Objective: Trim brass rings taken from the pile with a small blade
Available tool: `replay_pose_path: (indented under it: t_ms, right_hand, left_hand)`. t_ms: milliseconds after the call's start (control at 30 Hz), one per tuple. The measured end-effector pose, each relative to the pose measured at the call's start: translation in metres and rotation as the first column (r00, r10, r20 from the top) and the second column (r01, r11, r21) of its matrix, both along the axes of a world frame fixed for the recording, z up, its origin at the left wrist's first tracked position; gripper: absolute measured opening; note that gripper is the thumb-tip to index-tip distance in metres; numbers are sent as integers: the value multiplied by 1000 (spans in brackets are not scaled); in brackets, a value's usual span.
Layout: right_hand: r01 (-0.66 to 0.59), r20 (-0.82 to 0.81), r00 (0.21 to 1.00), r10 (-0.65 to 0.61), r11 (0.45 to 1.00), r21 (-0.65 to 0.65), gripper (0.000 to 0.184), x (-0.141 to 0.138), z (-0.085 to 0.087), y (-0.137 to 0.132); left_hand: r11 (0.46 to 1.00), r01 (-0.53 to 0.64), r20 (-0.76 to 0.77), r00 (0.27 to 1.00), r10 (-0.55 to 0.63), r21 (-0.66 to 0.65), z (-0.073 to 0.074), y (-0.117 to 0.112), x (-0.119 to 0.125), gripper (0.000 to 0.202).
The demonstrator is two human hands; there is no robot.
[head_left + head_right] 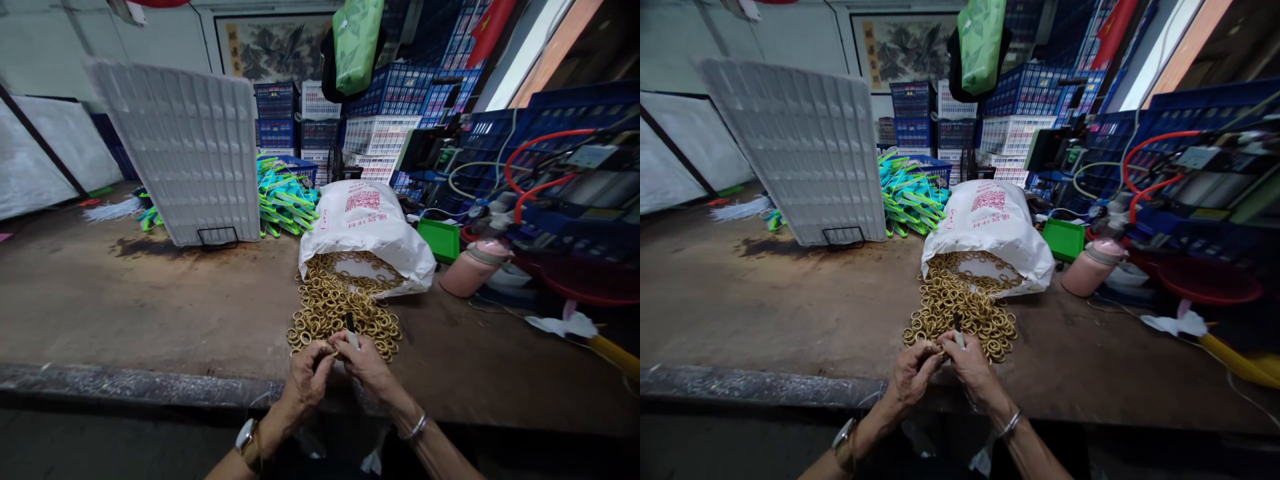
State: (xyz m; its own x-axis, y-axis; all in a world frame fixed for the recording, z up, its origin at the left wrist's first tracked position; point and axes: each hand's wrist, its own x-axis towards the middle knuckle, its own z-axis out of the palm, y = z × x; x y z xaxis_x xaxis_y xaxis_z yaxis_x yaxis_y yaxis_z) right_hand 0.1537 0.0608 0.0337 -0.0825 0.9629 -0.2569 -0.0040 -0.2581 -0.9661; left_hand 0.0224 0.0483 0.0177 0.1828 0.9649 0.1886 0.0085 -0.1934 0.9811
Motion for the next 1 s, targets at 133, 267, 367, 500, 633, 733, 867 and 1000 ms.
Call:
replay_pose_path:
  t_ms: [133, 267, 367, 500, 633, 733, 867, 1000]
  right_hand:
    - [-18, 23, 1000, 16, 997, 71, 27, -2, -6, 1]
    - [-51, 124, 992, 36, 991, 123, 25, -2, -10, 1]
    - [-75, 226, 973, 40, 986, 150, 22, -2, -6, 0]
    - [-92, 278, 960, 38, 979, 184, 23, -4, -3, 0]
    - [-93, 340, 940, 13, 971, 219, 25, -4, -7, 1]
    - [-139, 487, 873, -17, 950, 281, 25, -3, -10, -2]
    - [-333, 706, 708, 19, 891, 310, 13, -3, -15, -10]
    - [-427, 824, 566, -8, 853, 301, 22, -5, -11, -16]
  left_hand:
    - [958, 39, 187, 982, 15, -283, 4, -2, 2, 22]
    - [897, 126, 278, 960, -4, -423, -1, -5, 2, 31]
    - [898, 138, 278, 960, -19, -418, -4, -6, 1, 36]
    - [869, 197, 353, 935, -27, -455, -4, -9, -1, 36]
    - [855, 226, 437, 899, 1, -467, -1, -12, -2, 36]
    - [866, 221, 455, 890, 9, -449, -1, -12, -3, 34]
    - [881, 210, 447, 894, 2, -424, 0, -11, -6, 32]
    - [905, 175, 432, 902, 11, -389, 2, -10, -5, 34]
